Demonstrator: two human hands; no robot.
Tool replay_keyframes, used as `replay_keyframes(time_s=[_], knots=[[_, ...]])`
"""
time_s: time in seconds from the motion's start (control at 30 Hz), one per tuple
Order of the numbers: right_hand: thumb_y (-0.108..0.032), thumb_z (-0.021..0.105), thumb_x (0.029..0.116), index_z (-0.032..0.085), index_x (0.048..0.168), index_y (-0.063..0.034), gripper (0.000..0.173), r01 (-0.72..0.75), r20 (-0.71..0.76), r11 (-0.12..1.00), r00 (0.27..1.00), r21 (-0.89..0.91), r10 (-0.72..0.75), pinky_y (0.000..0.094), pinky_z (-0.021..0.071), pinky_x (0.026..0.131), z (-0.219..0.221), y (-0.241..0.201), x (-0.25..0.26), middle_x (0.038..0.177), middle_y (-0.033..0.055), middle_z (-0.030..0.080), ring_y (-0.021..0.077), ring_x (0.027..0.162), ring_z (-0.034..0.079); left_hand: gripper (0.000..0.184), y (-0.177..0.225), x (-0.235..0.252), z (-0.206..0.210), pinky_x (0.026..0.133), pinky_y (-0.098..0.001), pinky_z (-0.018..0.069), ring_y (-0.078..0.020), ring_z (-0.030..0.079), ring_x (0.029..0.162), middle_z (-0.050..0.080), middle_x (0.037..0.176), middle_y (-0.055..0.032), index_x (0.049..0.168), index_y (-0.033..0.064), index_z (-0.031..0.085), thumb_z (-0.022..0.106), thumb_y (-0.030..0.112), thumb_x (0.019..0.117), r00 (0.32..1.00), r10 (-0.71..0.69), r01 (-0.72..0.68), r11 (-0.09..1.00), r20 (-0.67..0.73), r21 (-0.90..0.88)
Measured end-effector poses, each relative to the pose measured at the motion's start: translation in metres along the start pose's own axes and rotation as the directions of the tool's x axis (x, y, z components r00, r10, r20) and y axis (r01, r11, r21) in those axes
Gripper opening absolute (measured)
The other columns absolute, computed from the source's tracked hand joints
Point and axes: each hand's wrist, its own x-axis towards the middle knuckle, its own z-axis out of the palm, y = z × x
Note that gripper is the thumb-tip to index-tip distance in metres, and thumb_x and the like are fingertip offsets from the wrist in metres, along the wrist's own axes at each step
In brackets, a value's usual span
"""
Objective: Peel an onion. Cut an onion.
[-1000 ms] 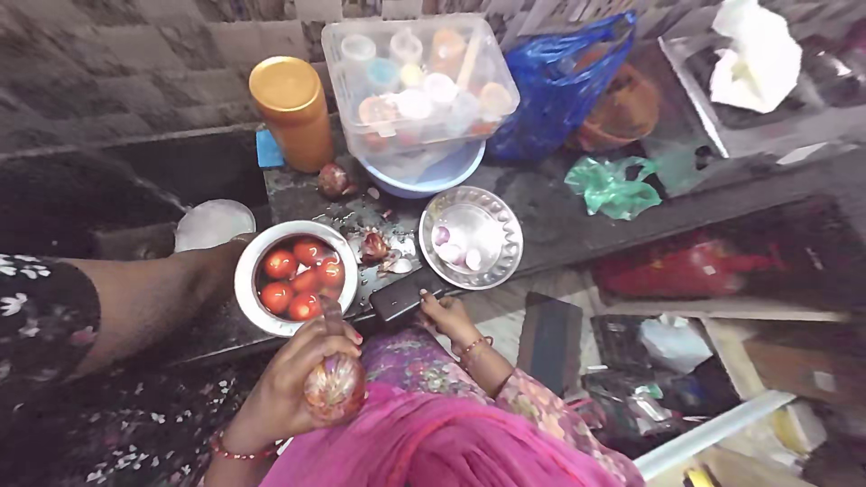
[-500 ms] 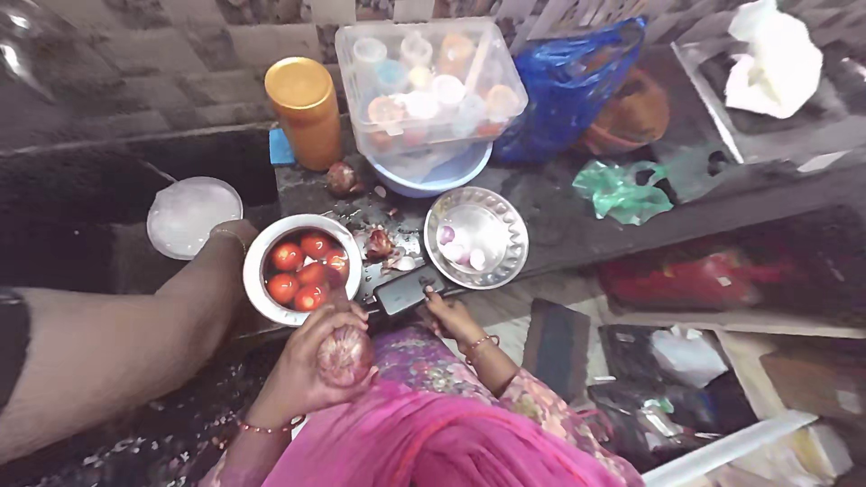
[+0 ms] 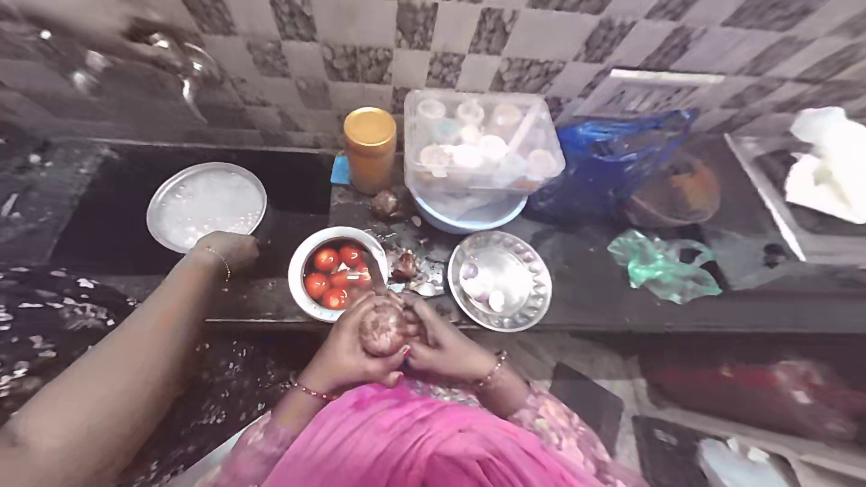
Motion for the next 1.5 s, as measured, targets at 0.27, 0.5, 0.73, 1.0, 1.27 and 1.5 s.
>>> replay_keyframes(time_s=[0.27, 0.5, 0.73, 1.0, 1.27, 1.5], knots=[[-0.009, 0.046, 0.0984, 0.048, 0.136, 0.0067, 0.041, -0.098, -0.292, 0.989, 0.955, -0.111, 0.061, 0.0168, 0.0522, 0.067, -0.034, -0.013, 0.015, 0.100, 0.0012, 0.062, -0.0007, 0.075, 0.059, 0.067, 0.005, 0.010, -0.019, 0.100, -0.0352, 0.0538, -0.0188, 0.067, 0.114, 0.068, 0.124, -0.0161, 0.125, -0.0009, 0.062, 0.086, 0.024, 0.0673, 0.981, -0.114, 0.154, 0.947, -0.155, 0.281], [-0.015, 0.053, 0.1011, 0.064, 0.131, 0.0040, 0.037, 0.100, -0.118, 0.927, 0.981, -0.360, -0.152, 0.0170, 0.0543, 0.079, -0.052, -0.022, 0.028, 0.117, 0.0130, 0.065, 0.0017, 0.090, 0.062, 0.068, -0.006, 0.026, -0.012, 0.096, -0.0423, 0.0550, -0.0227, 0.069, 0.106, 0.069, 0.118, -0.0169, 0.130, 0.0021, 0.061, 0.085, 0.034, 0.0749, 0.942, -0.185, 0.272, 0.910, -0.281, 0.312], [-0.015, 0.042, 0.1077, 0.043, 0.137, 0.0084, 0.038, 0.039, 0.112, 0.981, 0.994, -0.190, -0.018, 0.0200, 0.0562, 0.067, -0.066, -0.034, 0.044, 0.102, 0.0026, 0.065, 0.0019, 0.075, 0.062, 0.064, -0.014, 0.032, -0.014, 0.090, -0.0451, 0.0571, -0.0241, 0.071, 0.099, 0.073, 0.108, -0.0150, 0.121, 0.0015, 0.066, 0.084, 0.038, 0.0718, 0.930, -0.182, 0.295, 0.888, -0.318, 0.354], [-0.020, 0.040, 0.1067, 0.061, 0.136, 0.0004, 0.041, -0.018, 0.007, 0.975, 1.000, -0.222, 0.020, 0.0154, 0.0500, 0.071, -0.060, -0.031, 0.052, 0.103, -0.0015, 0.066, -0.0043, 0.079, 0.056, 0.064, -0.014, 0.033, -0.017, 0.090, -0.0405, 0.0569, -0.0211, 0.070, 0.098, 0.072, 0.107, -0.0143, 0.117, -0.0007, 0.065, 0.085, 0.036, 0.0683, 0.917, -0.191, 0.311, 0.892, -0.349, 0.328], [-0.020, 0.047, 0.1066, 0.061, 0.118, 0.0045, 0.030, 0.047, -0.003, 0.945, 0.999, -0.325, -0.050, 0.0186, 0.0535, 0.064, -0.054, -0.026, 0.053, 0.090, 0.0048, 0.064, 0.0012, 0.068, 0.059, 0.062, -0.014, 0.033, -0.015, 0.089, -0.0401, 0.0574, -0.0199, 0.071, 0.096, 0.073, 0.105, -0.0137, 0.117, 0.0019, 0.068, 0.083, 0.036, 0.0680, 0.923, -0.163, 0.285, 0.898, -0.347, 0.336], [-0.052, 0.054, 0.0971, 0.063, 0.097, -0.0029, 0.050, -0.121, -0.075, 0.725, 0.993, -0.678, 0.096, 0.0382, 0.0468, 0.057, -0.042, -0.046, 0.058, 0.069, 0.0042, 0.056, 0.0169, 0.062, 0.056, 0.070, -0.014, 0.033, -0.007, 0.086, -0.0433, 0.0559, -0.0238, 0.070, 0.092, 0.073, 0.097, -0.0171, 0.108, -0.0060, 0.069, 0.084, 0.043, 0.0594, 0.917, -0.110, 0.260, 0.893, -0.384, 0.366]])
